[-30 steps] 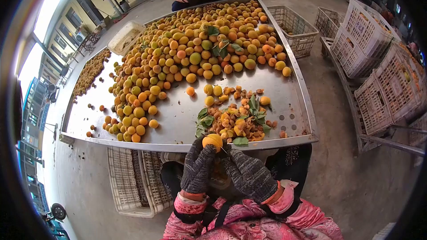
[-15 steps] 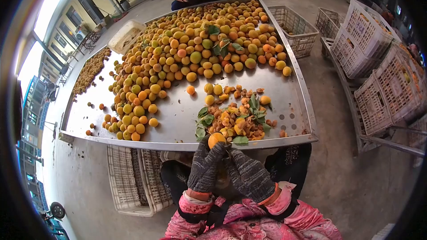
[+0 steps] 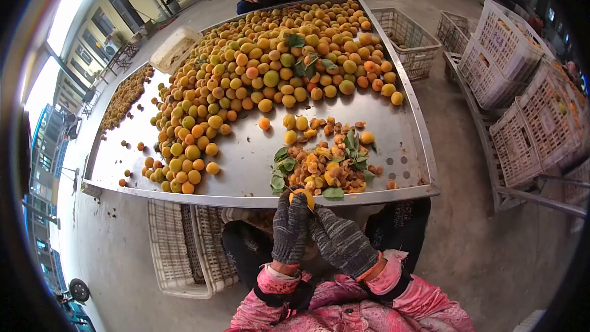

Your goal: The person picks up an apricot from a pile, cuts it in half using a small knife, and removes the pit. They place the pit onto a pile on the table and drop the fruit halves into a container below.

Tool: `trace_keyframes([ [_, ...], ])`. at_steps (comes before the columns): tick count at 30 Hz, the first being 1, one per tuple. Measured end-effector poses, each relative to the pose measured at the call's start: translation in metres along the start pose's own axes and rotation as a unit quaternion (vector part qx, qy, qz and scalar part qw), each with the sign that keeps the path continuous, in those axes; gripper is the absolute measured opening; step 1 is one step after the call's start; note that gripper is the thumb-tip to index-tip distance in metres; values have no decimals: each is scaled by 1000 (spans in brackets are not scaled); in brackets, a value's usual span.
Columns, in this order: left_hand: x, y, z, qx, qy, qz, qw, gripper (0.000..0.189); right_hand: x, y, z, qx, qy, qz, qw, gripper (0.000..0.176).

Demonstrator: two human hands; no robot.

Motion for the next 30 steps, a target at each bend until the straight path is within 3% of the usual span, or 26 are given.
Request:
trace_keyframes([
  [2,2,2,14,-12,17,3,1000,27,4,1,15,169,126,-58,976,36],
  [3,0,3,24,31,30,8,999,28,5,-1,17,169,128,-57,976,36],
  [5,-2,4,34,75,42,14,996,29,3,-1,3,132,14,-63,989,34],
  [9,-3,-5,17,53,68,49,995,27,4,-3,-9,142,4,-58,988,32],
  [11,-2,-6,12,12,64,67,996,27,0,-7,-11,14,51,-17,998,29],
  [12,-2,-3,11,-24,38,76,996,26,2,-6,-16,14,51,-17,998,29],
  [14,-3,-1,7,-57,11,85,995,25,11,-5,-4,123,206,-44,970,26],
  [16,-2,-4,1,17,27,112,993,24,10,0,11,148,202,-48,967,25],
  [20,-3,2,-3,17,65,79,995,23,9,3,27,195,156,-39,967,24],
  [21,-2,7,-4,125,106,52,985,24,11,7,31,195,156,-39,968,24],
  [22,-1,12,-3,232,146,25,961,25,12,10,18,131,57,8,990,26],
  [23,-4,20,-2,233,146,25,961,25,15,11,6,67,-43,56,995,28],
  [24,-7,29,2,193,146,41,969,27,16,18,6,68,-43,58,995,28],
  [26,-2,38,9,110,140,108,978,33,18,37,-13,-163,-195,-39,966,39],
  [27,-1,38,9,110,140,109,978,33,11,40,-6,-163,-196,-40,966,39],
  [29,11,24,14,88,171,209,959,34,-5,37,20,-288,-114,-8,951,51],
  [30,15,22,17,89,173,212,958,34,-5,24,14,-329,-137,69,932,55],
])
Point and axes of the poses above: each hand's wrist, its own x-axis away from the middle knuckle, its own y-axis out of the back of the hand, z = x × y, the point moved 7 cm from there along -x, towards the middle knuckle
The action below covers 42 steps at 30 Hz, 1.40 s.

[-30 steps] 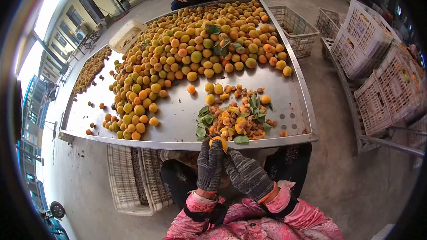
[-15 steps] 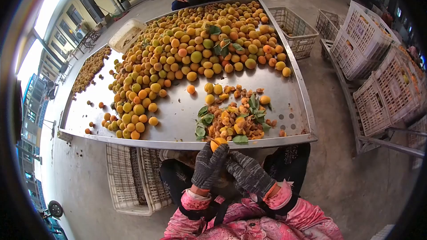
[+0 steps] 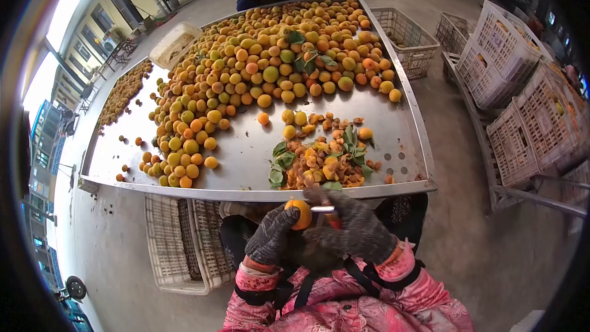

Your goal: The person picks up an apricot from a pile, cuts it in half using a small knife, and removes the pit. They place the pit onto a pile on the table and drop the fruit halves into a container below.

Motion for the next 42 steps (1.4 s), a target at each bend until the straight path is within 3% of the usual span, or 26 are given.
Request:
trace_keyframes([
  [3,5,-9,12,21,-9,-3,1000,34,-12,-10,-14,29,73,59,995,57],
  [5,8,-5,19,18,19,-72,997,40,-15,-9,-22,62,43,54,996,58],
  [8,10,-14,8,-24,-15,-104,994,41,-18,-7,-28,151,104,17,983,60],
  [10,8,-13,14,-47,-57,-129,989,42,-16,-9,-21,284,173,-32,942,65],
  [12,11,-15,7,-70,-100,-155,980,43,-14,-13,-22,288,198,-56,935,68],
  [14,15,-21,5,108,-22,-184,977,33,-12,-13,-24,291,223,-77,927,70],
  [15,11,-22,5,108,-22,-184,977,33,-10,-14,-23,307,255,-82,913,66],
  [17,7,-22,32,410,84,-229,879,39,-5,-21,-32,321,286,-84,899,62],
  [19,4,-16,32,419,56,-212,881,42,-5,-14,-50,20,214,-148,965,55],
  [20,5,-9,40,420,65,-214,880,42,-9,-15,-58,-55,113,-84,989,46],
  [23,9,-10,33,414,73,-218,881,41,-15,-19,-60,-45,51,-49,996,40],
  [25,14,-24,22,445,111,-150,876,40,-19,-19,-49,9,84,-52,995,38],
  [27,15,-23,23,423,96,-176,884,40,-24,-25,-39,257,80,-16,963,37],
  [28,16,-19,23,399,81,-202,891,41,-23,-27,-42,258,80,-15,963,37],
  [30,17,7,48,392,69,-236,887,40,-23,-26,-67,-41,-15,-14,999,37],
  [31,17,28,66,383,58,-272,881,40,-24,-25,-72,-39,-15,-13,999,37],
  [33,19,52,84,422,66,-268,864,42,-23,-22,-79,-172,-8,-4,985,40],
  [34,22,58,81,412,66,-257,872,44,-23,-21,-77,-173,-7,-5,985,40],
  [36,27,67,86,392,75,-246,883,53,-21,-20,-87,-129,-135,-17,982,42],
  [37,25,72,96,391,74,-245,884,53,-21,-23,-87,-129,-133,-17,982,42],
  [39,19,76,116,399,108,-227,882,53,-25,-27,-69,-82,3,-26,996,44],
  [40,21,65,104,400,108,-227,881,53,-25,-27,-75,-82,3,-25,996,44],
  [42,26,34,64,269,59,-186,943,47,-25,-26,-64,77,171,-31,982,44],
])
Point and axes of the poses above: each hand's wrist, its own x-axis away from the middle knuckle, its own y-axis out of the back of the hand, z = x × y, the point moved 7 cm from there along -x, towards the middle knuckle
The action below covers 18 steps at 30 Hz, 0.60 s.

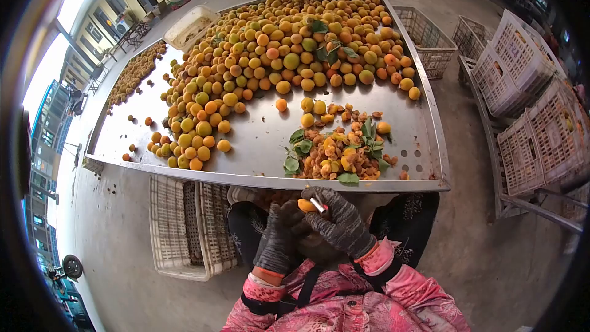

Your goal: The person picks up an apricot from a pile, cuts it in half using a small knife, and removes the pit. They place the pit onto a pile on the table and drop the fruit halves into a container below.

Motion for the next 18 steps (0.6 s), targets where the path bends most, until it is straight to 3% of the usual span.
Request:
trace_keyframes([
  [3,18,-34,-11,-88,-65,20,994,40,0,-6,17,102,49,27,993,44],
  [4,11,-39,-12,-92,-156,49,982,37,0,-6,17,102,49,26,993,44],
  [7,7,-43,-13,-106,-172,34,979,37,-1,-2,16,56,19,18,998,45],
  [8,6,-48,-13,-108,-169,36,979,37,-3,3,24,15,47,-8,999,43],
  [10,2,-59,-13,72,-114,47,990,43,-1,15,32,-26,75,-35,996,41],
  [12,0,-64,-13,107,-96,98,985,46,11,43,7,-256,-103,-152,949,37],
  [13,-1,-68,-11,145,-79,148,975,49,11,46,13,-257,-104,-156,948,37],
  [15,-2,-71,-6,133,-65,138,979,48,5,61,34,-428,-22,-217,877,27],
  [16,4,-79,-4,177,-37,116,977,46,6,69,45,-157,-20,-237,959,28],
  [17,8,-84,2,220,-8,94,971,45,6,70,49,-155,-22,-243,957,28],
  [18,7,-87,10,218,-2,95,971,45,3,68,52,-308,-1,-233,922,28],
])
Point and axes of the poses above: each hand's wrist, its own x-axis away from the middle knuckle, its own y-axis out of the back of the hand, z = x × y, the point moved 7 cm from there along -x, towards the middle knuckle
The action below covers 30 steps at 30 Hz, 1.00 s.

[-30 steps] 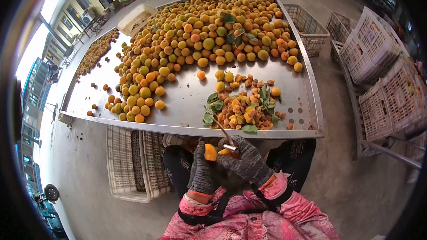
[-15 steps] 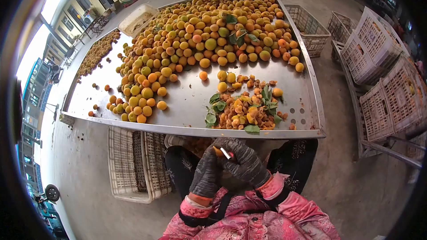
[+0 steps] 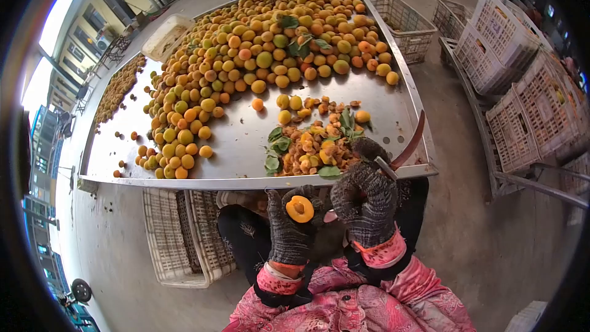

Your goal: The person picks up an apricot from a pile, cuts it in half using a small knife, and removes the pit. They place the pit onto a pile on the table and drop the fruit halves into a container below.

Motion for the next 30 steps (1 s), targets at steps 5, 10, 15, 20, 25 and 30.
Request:
trace_keyframes([
  [5,10,-12,5,-261,-93,7,961,46,-3,-2,-3,-169,19,-83,982,31],
  [10,7,-11,15,-195,-36,-39,979,49,5,-1,9,215,200,-23,956,23],
  [15,5,-8,16,-145,-43,-15,988,50,9,1,1,15,101,-45,994,23],
  [20,4,0,9,-339,-152,-10,928,51,14,7,0,328,164,-54,929,24],
  [25,8,-5,1,-589,-287,5,755,46,9,4,-4,192,113,-47,974,19],
  [30,13,-14,-3,-580,-349,25,736,37,-9,14,-19,-7,106,23,994,13],
])
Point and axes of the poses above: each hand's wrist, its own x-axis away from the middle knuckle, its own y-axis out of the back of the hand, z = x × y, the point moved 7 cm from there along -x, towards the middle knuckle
